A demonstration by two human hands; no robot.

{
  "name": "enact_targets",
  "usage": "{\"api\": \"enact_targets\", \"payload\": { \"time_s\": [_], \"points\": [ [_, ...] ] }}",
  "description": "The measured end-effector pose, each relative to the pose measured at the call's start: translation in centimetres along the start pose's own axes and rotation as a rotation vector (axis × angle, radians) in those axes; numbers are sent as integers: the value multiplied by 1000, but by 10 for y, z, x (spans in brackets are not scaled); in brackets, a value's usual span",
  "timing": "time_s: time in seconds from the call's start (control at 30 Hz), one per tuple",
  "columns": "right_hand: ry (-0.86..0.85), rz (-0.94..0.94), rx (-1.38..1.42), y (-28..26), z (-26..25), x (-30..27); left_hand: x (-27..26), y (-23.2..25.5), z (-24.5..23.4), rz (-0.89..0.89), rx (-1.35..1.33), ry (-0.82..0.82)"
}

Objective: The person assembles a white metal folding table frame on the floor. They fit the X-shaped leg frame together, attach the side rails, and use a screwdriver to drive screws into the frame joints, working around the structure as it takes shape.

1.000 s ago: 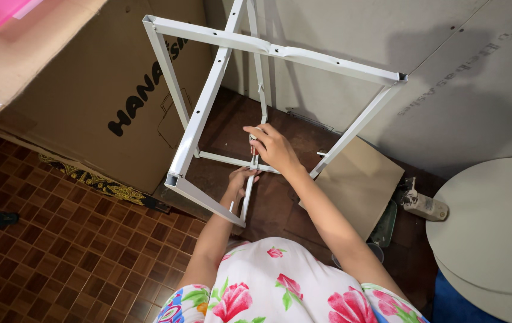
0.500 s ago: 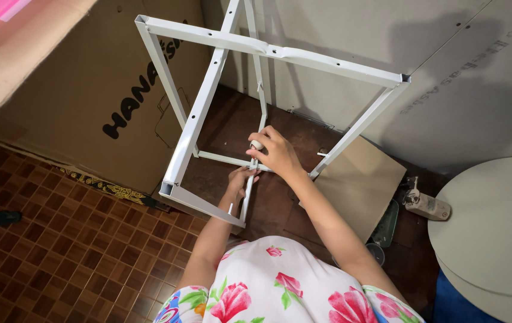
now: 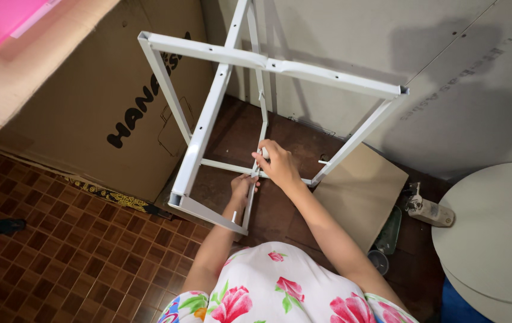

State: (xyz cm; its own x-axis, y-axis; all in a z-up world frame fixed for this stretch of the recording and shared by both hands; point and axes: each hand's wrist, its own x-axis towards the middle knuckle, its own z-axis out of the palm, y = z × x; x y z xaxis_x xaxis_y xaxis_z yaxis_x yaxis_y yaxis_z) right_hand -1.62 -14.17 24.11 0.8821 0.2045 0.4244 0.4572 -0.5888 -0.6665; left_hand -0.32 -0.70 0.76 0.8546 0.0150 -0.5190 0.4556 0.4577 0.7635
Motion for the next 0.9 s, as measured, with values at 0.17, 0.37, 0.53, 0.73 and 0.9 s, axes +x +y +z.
{"api": "enact_targets", "payload": {
  "time_s": [0.17,0.37,0.53,0.73,0.9],
  "points": [
    [25,-111,15,-4,0,-13,-16,1,10,169,141,94],
    [25,-58,48,5,-1,-17,-36,-6,20,442,203,145],
    [46,-84,42,11,-6,-16,-27,-6,26,320,363,308],
    [-82,-51,50,9,-11,-9,-9,-13,14,281,178,201],
    [-205,-39,63,6,-18,-3,7,-2,5,-24,165,20]
  ]
}}
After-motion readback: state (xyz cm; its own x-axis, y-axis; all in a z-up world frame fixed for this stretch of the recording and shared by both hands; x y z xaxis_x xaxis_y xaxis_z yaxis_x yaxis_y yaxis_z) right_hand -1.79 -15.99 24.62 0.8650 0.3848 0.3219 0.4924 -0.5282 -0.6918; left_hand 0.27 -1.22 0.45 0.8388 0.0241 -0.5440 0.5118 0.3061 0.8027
